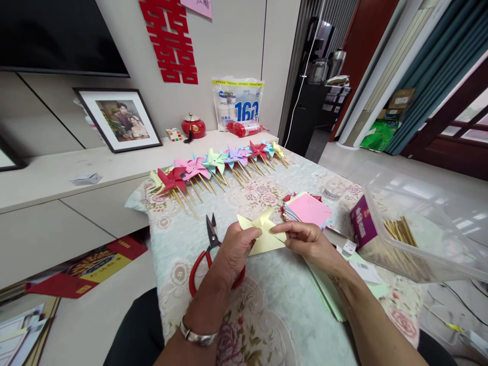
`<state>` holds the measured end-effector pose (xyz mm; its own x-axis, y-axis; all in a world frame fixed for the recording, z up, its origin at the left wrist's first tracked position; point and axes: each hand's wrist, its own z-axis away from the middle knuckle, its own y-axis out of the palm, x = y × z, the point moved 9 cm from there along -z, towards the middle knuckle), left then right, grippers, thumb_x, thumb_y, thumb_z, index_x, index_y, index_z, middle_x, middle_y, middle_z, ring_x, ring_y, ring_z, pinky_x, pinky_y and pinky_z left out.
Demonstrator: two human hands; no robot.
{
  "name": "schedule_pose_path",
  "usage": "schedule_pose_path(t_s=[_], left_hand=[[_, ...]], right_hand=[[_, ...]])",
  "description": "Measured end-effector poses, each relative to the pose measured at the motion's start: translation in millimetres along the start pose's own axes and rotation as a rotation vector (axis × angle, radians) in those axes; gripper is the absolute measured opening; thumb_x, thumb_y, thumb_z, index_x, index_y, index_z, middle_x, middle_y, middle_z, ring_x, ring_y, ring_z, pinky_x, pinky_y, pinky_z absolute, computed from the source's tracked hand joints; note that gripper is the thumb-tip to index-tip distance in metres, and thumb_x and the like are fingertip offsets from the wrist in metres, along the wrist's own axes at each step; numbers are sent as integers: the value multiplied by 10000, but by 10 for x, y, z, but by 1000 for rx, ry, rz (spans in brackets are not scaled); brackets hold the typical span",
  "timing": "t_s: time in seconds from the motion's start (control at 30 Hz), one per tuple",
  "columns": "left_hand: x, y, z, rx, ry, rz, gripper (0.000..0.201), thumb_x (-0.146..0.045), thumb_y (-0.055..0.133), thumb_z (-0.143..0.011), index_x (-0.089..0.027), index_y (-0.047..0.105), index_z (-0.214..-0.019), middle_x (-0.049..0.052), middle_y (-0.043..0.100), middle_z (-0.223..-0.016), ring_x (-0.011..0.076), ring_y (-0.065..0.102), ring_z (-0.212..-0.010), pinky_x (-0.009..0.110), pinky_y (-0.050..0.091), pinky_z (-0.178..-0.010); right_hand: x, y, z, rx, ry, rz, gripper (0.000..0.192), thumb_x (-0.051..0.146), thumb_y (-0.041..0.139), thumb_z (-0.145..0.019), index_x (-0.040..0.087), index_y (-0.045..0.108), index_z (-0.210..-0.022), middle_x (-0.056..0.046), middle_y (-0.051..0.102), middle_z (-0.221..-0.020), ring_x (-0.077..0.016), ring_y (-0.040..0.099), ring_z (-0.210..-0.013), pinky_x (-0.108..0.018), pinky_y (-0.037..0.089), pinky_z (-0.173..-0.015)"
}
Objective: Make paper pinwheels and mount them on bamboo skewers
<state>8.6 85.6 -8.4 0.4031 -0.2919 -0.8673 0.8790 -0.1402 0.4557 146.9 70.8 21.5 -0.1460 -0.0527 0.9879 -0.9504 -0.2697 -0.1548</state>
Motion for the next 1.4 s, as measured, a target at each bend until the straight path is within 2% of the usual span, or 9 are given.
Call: schedule_pose_path(t_s=[0.1,0.33,0.43,0.53,0.7,0.93,1.1,1.3,1.4], left_hand=[[-8,16,15,9,-4,5,120,-172,651,-625,-197,676,-739,-9,645,-612,178,605,-589,282,445,-579],[33,-13,-5,12,-30,49,74,-164,659,-614,-200,650,-678,-18,626,-578,158,578,-536,275,449,-562],[37,-15,-8,15,-20,42,87,-169,657,-615,-196,655,-697,-9,637,-609,170,601,-578,277,462,-583],[45,-24,-4,-4,-29,2,93,-196,664,-613,-184,654,-705,-5,631,-632,164,586,-582,272,449,-577],[39,-71,-22,-41,6,-106,124,-210,654,-618,-161,665,-731,-20,587,-611,123,488,-524,246,376,-521],[60,-18,-23,9,29,-173,63,-205,640,-642,-155,626,-678,-39,560,-580,100,441,-516,227,335,-505],[83,42,-9,32,7,-158,71,-211,653,-632,-154,611,-641,-47,531,-536,95,428,-500,219,334,-492],[135,70,-22,64,8,-218,177,-212,640,-644,-123,697,-786,-2,630,-647,122,508,-573,229,387,-543],[145,72,-28,59,-5,-243,184,-222,644,-637,-114,692,-778,7,625,-650,128,512,-579,235,387,-539]], right_hand=[[-12,-6,0,-10,14,-11,263,245,656,-779,265,788,-1004,5,642,-788,-108,427,-584,-241,310,-520],[26,-5,2,-9,-32,23,251,262,645,-808,263,792,-1012,-21,702,-854,-160,562,-673,-276,433,-583],[90,20,-9,31,-113,56,264,212,629,-821,266,785,-1027,-36,707,-1002,-194,623,-854,-307,482,-720],[143,21,-18,48,-197,86,256,180,676,-802,279,792,-1007,-54,685,-1137,-234,611,-1082,-355,464,-908],[169,18,-19,48,-241,112,134,264,722,-844,290,791,-956,-68,626,-1257,-250,559,-1215,-399,402,-1028],[233,39,-2,19,-260,228,83,261,679,-871,220,712,-807,-66,618,-1165,-233,571,-1141,-364,395,-983],[230,52,5,-15,-261,245,107,198,642,-835,197,638,-728,-40,600,-1009,-197,576,-978,-307,418,-842],[162,43,-27,-58,-221,271,103,161,615,-799,188,615,-699,-25,587,-910,-178,567,-868,-292,407,-756],[145,44,-34,-63,-213,288,105,145,601,-784,186,606,-687,-23,593,-878,-177,569,-844,-295,406,-741]])
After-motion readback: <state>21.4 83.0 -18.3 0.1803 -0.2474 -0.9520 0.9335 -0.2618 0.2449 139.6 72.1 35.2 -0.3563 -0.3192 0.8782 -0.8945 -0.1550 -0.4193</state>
